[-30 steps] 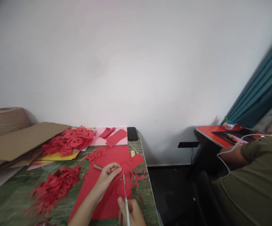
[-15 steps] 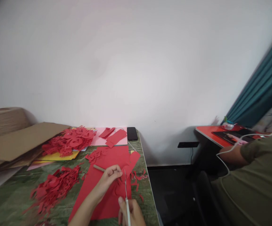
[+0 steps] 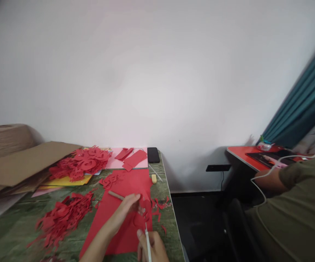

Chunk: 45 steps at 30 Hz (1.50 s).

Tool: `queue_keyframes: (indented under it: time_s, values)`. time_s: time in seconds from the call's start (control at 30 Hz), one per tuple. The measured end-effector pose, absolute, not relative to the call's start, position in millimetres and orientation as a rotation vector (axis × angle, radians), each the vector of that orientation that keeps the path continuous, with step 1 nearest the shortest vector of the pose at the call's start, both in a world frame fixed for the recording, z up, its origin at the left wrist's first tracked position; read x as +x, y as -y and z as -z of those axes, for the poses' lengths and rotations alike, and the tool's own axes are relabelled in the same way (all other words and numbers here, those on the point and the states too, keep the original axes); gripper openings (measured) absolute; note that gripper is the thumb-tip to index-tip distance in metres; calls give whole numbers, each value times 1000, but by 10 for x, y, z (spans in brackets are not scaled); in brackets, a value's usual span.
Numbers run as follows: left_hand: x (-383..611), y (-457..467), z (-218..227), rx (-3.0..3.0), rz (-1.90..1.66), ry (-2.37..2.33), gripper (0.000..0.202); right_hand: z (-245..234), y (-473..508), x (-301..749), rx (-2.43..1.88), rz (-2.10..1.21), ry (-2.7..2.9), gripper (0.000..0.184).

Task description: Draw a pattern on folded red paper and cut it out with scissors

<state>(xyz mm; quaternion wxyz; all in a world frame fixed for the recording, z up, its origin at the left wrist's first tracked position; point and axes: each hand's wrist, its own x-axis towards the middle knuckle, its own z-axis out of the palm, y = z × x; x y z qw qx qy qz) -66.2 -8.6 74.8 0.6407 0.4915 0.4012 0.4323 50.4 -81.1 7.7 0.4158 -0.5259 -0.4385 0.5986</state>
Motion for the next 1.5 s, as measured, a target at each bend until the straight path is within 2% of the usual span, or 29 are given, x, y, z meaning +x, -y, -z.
queue_keyframes:
  time_s: [0.17, 0.47, 0.93, 1.5]
  values:
    - [-631, 60, -762, 1082, -1218, -1038, 31, -76, 814, 509, -1319, -1514, 1120, 59]
    - [-651, 149, -827, 1309, -1094, -1073, 27, -139, 816, 523, -1268, -1533, 1073, 59]
    - [-631, 152, -824, 1321, -1133, -1065, 24, -278, 891, 563, -1251, -1555, 1161, 60]
    - [-653, 150, -833, 1461, -1121, -1048, 26, -191, 854, 549, -1325, -1509, 1150, 60]
